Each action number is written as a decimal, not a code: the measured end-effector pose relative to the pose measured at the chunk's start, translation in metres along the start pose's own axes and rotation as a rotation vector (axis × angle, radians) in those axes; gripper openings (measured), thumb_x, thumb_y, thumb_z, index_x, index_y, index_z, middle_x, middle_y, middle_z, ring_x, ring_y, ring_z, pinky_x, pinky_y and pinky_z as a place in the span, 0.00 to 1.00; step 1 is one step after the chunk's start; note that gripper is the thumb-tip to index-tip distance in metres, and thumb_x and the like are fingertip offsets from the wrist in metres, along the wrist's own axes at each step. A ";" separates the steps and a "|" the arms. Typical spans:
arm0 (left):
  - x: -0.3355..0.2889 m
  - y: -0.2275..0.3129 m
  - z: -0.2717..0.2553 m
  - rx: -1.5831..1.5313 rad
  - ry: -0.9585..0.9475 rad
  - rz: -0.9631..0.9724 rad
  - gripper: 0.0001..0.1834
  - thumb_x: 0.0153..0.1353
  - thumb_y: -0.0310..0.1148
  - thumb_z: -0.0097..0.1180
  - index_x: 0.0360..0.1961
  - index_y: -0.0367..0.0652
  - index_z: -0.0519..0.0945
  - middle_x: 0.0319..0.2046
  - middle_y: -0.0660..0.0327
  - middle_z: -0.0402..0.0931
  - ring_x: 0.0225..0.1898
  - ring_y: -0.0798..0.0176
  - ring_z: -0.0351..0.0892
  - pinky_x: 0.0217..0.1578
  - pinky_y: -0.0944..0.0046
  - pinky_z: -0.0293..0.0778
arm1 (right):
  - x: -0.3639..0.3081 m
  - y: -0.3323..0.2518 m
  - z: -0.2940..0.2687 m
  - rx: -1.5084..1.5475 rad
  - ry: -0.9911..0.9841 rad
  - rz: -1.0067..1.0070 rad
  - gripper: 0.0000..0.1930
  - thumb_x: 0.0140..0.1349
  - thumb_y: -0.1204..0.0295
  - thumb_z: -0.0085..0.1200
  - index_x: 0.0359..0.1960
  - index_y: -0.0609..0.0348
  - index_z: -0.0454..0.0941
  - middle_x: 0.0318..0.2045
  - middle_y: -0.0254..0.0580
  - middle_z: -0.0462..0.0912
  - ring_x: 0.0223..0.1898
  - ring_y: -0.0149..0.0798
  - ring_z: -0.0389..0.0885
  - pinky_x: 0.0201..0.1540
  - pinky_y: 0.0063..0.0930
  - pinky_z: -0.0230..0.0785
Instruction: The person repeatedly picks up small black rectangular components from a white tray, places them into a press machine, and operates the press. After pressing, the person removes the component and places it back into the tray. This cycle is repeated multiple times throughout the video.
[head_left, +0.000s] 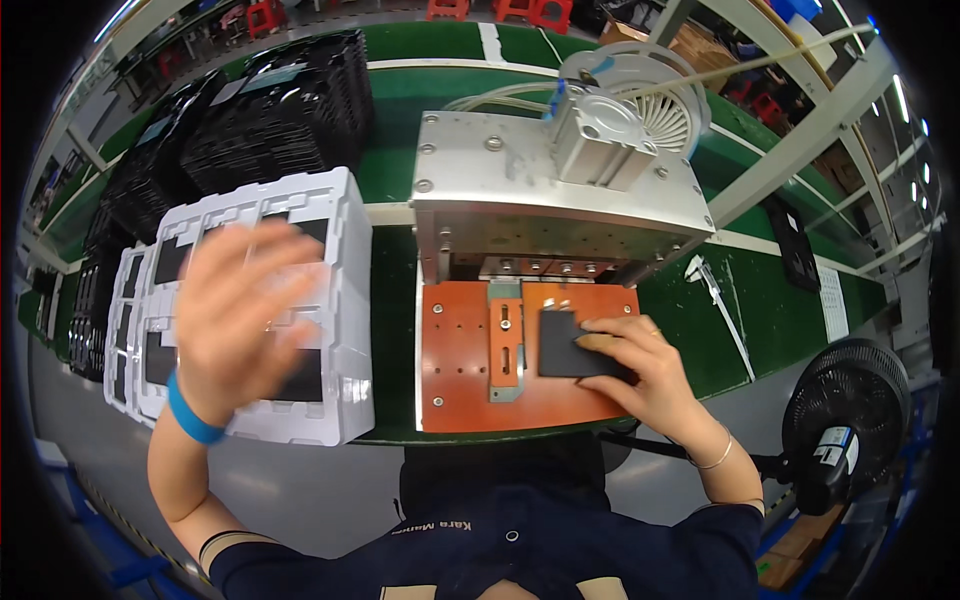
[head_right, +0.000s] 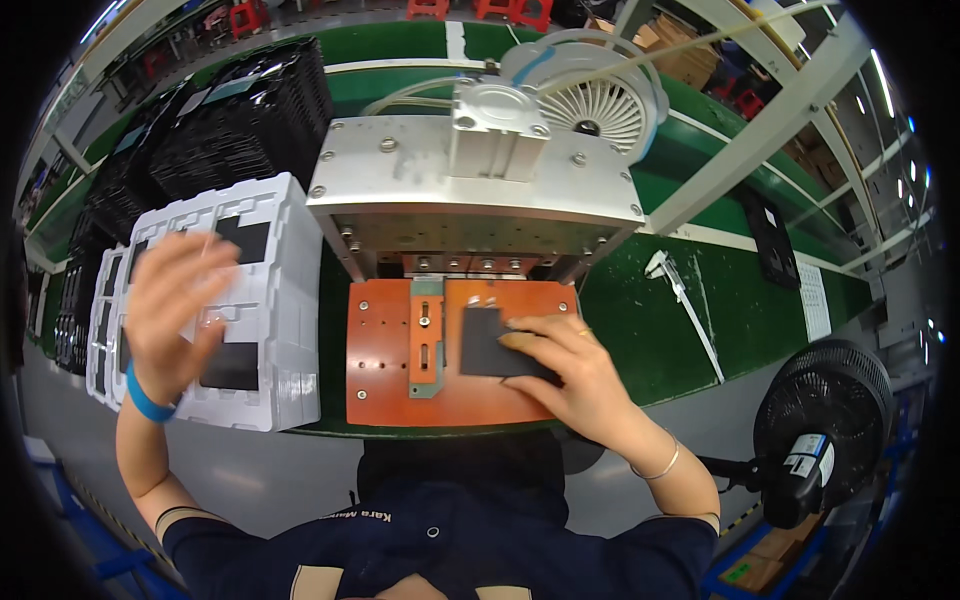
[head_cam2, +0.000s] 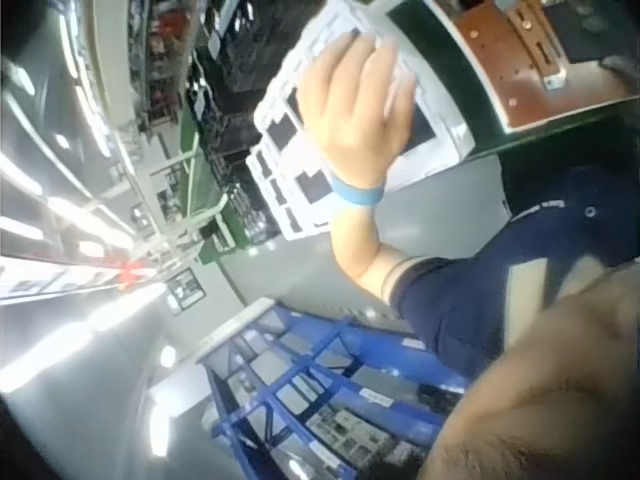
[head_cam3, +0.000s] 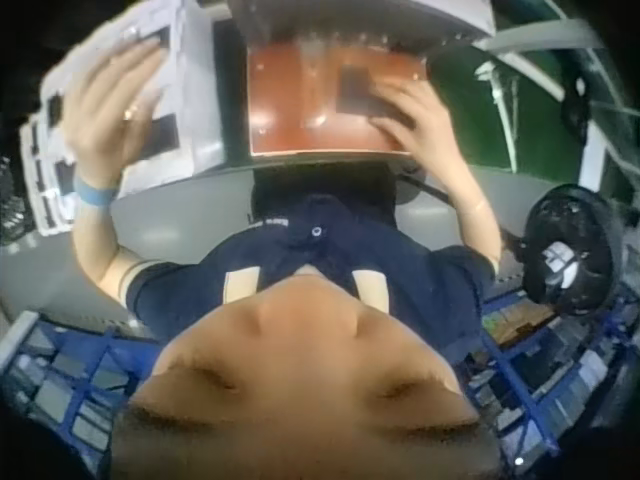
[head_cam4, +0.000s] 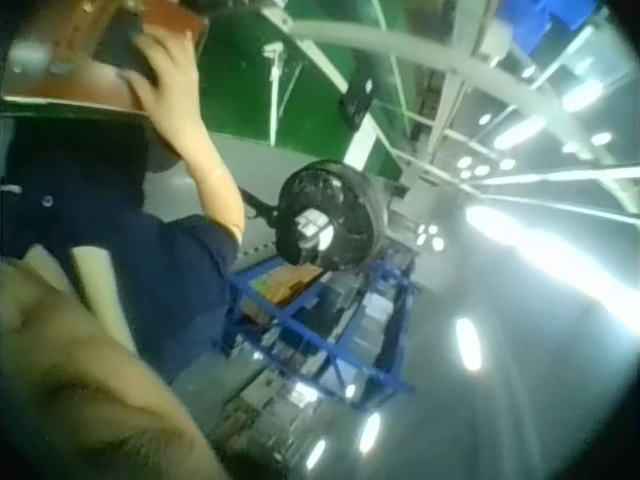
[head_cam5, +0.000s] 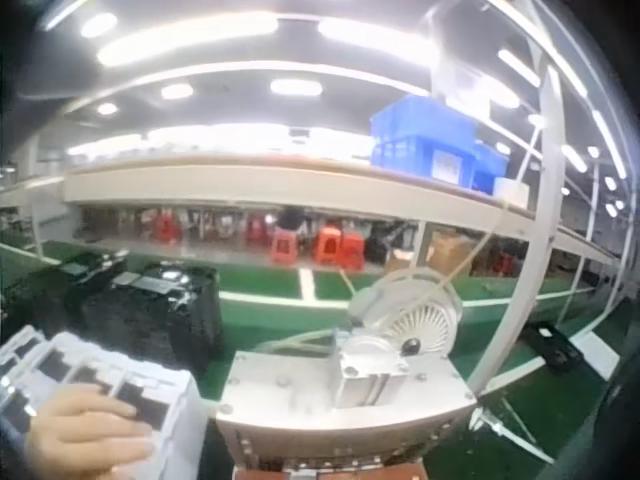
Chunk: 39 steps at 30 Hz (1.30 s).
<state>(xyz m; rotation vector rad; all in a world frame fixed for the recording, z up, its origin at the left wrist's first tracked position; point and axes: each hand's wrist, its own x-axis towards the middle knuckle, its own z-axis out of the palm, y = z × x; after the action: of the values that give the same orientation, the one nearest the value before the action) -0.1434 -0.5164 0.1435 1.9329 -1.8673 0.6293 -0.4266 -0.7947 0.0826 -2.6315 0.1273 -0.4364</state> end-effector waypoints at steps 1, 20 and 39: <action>0.011 0.015 0.010 -0.036 -0.037 0.114 0.18 0.60 0.44 0.59 0.45 0.44 0.84 0.47 0.54 0.81 0.53 0.47 0.78 0.55 0.44 0.69 | 0.005 -0.002 0.004 0.068 -0.036 -0.011 0.23 0.46 0.71 0.71 0.47 0.60 0.81 0.49 0.44 0.80 0.48 0.47 0.76 0.51 0.37 0.70; 0.032 0.093 0.097 -0.294 -0.593 0.345 0.41 0.58 0.58 0.55 0.65 0.40 0.67 0.67 0.48 0.62 0.68 0.52 0.60 0.66 0.45 0.56 | 0.044 0.004 0.047 -0.238 0.105 -0.165 0.18 0.50 0.77 0.58 0.46 0.60 0.80 0.46 0.42 0.77 0.46 0.44 0.73 0.47 0.39 0.67; 0.036 0.087 0.097 -0.363 -0.628 0.296 0.40 0.60 0.62 0.52 0.65 0.47 0.68 0.67 0.50 0.62 0.69 0.51 0.60 0.63 0.44 0.59 | 0.004 -0.005 0.020 0.022 0.027 0.040 0.23 0.47 0.67 0.70 0.46 0.59 0.80 0.52 0.44 0.78 0.51 0.47 0.75 0.52 0.37 0.69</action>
<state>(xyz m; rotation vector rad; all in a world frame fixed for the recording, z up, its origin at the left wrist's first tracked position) -0.2239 -0.6046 0.0799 1.7391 -2.4518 -0.2830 -0.4163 -0.7820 0.0691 -2.5979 0.1824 -0.4577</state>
